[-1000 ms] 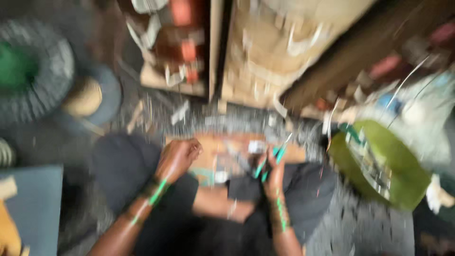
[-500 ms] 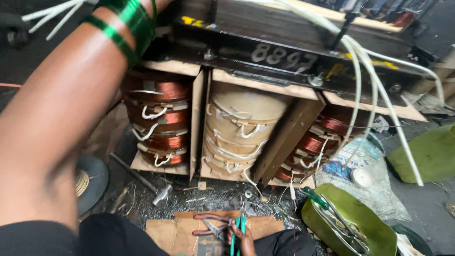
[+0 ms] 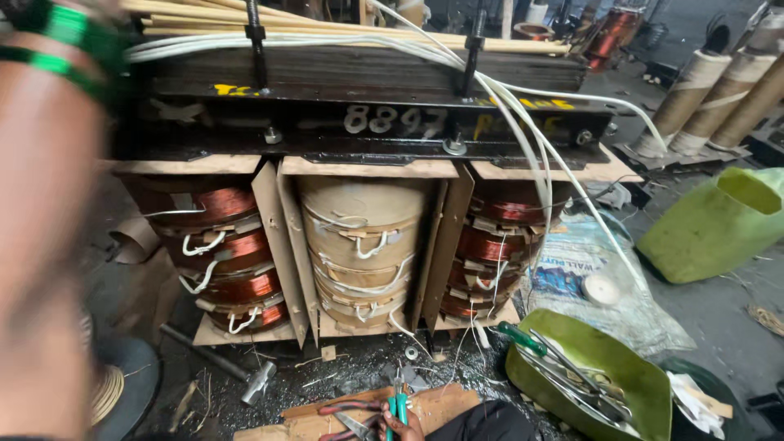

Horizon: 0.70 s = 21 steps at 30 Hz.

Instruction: The person sits on the floor in front of large transformer coil assemblies and threads white insulated wires through the coil windings, pulling and positioning the wire ends. They use pliers and cutters to trim and adjust the wires and continue routing wire leads along the coil stack.

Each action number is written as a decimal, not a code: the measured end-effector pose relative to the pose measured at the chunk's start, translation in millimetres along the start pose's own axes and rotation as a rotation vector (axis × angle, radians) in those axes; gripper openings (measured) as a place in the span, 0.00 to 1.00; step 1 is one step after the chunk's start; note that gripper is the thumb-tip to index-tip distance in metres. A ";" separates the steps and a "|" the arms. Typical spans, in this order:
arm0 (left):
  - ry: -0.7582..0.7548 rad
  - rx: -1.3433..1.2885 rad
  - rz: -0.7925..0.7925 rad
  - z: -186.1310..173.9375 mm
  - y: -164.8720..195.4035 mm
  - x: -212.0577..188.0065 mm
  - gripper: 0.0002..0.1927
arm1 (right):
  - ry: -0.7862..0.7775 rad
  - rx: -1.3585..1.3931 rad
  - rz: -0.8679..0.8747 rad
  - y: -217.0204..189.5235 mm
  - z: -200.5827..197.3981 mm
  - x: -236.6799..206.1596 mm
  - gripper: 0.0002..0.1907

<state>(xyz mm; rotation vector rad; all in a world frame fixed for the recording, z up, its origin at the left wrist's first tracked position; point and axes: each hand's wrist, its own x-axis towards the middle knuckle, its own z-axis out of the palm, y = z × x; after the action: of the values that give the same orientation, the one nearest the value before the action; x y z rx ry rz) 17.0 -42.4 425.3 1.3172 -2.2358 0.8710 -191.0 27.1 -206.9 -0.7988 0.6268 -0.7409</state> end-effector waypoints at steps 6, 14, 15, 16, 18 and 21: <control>-0.267 -0.547 0.282 101.4 118.5 -131.3 0.15 | -0.330 0.141 -0.173 -13.7 23.6 -35.7 0.18; -0.573 -0.716 -0.547 144.0 171.8 -327.0 0.21 | -0.430 0.303 -0.275 -109.5 157.8 -101.2 0.26; -0.617 -0.752 -0.591 149.4 185.0 -357.4 0.22 | -0.436 0.401 -0.228 -108.7 167.8 -109.3 0.29; -0.655 -0.787 -0.611 153.7 199.7 -381.2 0.22 | -0.432 0.455 -0.170 -101.8 178.1 -123.9 0.26; -0.714 -0.810 -0.665 143.0 215.2 -419.5 0.24 | -0.433 0.517 -0.090 -94.5 182.4 -139.6 0.21; -0.860 -0.753 -0.819 96.8 204.0 -473.5 0.26 | 0.017 -0.065 0.065 -64.2 199.6 -118.3 0.22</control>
<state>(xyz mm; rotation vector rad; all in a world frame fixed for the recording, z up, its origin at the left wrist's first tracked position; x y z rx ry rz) 59.7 262.7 0.6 2.0908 -1.8152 -0.8818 -136.1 168.6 -20.0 -0.8289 0.6917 -0.6712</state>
